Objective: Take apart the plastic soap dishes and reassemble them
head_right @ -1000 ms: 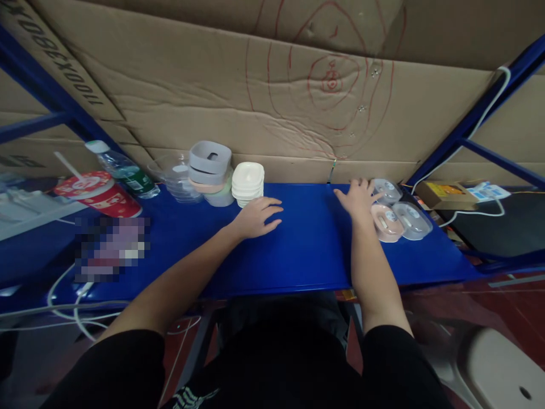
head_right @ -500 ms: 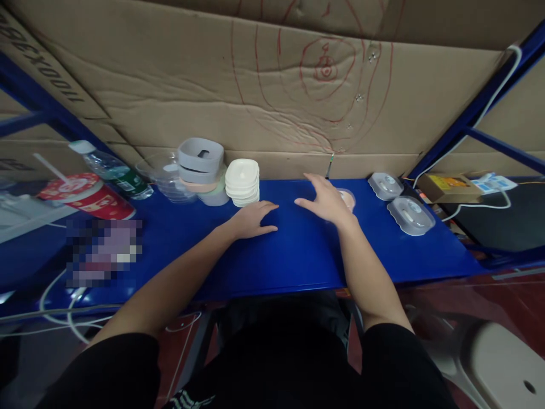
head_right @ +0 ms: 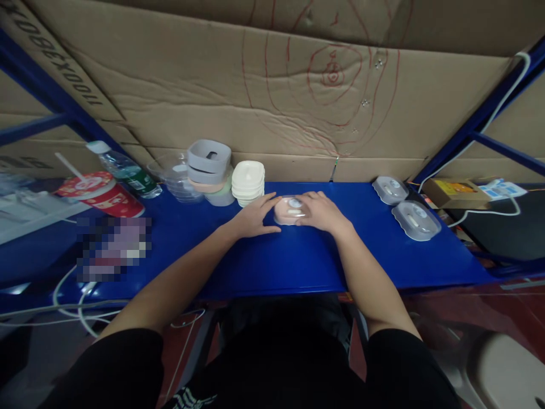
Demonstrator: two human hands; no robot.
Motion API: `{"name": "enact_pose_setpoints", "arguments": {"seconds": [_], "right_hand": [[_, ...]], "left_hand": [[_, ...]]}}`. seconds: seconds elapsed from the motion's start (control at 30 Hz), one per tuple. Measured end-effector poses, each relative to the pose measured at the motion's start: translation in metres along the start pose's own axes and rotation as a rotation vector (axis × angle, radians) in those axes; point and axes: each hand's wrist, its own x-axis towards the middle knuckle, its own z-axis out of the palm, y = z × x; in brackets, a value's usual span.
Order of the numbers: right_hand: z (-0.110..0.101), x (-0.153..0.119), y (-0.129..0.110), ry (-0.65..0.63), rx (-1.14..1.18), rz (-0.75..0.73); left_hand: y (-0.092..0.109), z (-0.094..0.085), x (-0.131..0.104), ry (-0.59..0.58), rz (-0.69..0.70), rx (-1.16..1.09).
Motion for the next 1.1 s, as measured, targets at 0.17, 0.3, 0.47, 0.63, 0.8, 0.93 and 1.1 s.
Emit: {"name": "enact_pose_setpoints", "arguments": {"seconds": [0.17,0.3,0.47,0.63,0.8,0.93,1.1], "right_hand": [[0.023,0.006,-0.023,0.009,0.112,-0.136],[0.027,0.008,-0.020,0.031,0.116,-0.151],[0.013,0.006,-0.013,0.281,0.160,-0.283],[0.009,0.002,-0.019,0.535,0.280,-0.273],[0.019,0.002,-0.027,0.545,0.386,-0.260],[0.022,0.004,-0.029,0.469,0.316,-0.268],[0.021,0.005,-0.027,0.479,0.240,-0.196]], "left_hand": [[-0.007,0.000,-0.002,0.001,-0.022,0.022],[-0.006,-0.006,-0.002,0.057,0.011,0.012],[0.002,-0.016,0.000,0.180,0.103,-0.042],[0.009,-0.025,-0.002,0.442,0.189,-0.068],[0.007,-0.037,-0.007,0.748,0.160,0.100],[-0.019,-0.061,-0.010,1.134,-0.050,0.194],[-0.075,-0.106,-0.037,1.528,-0.368,0.123]]}}
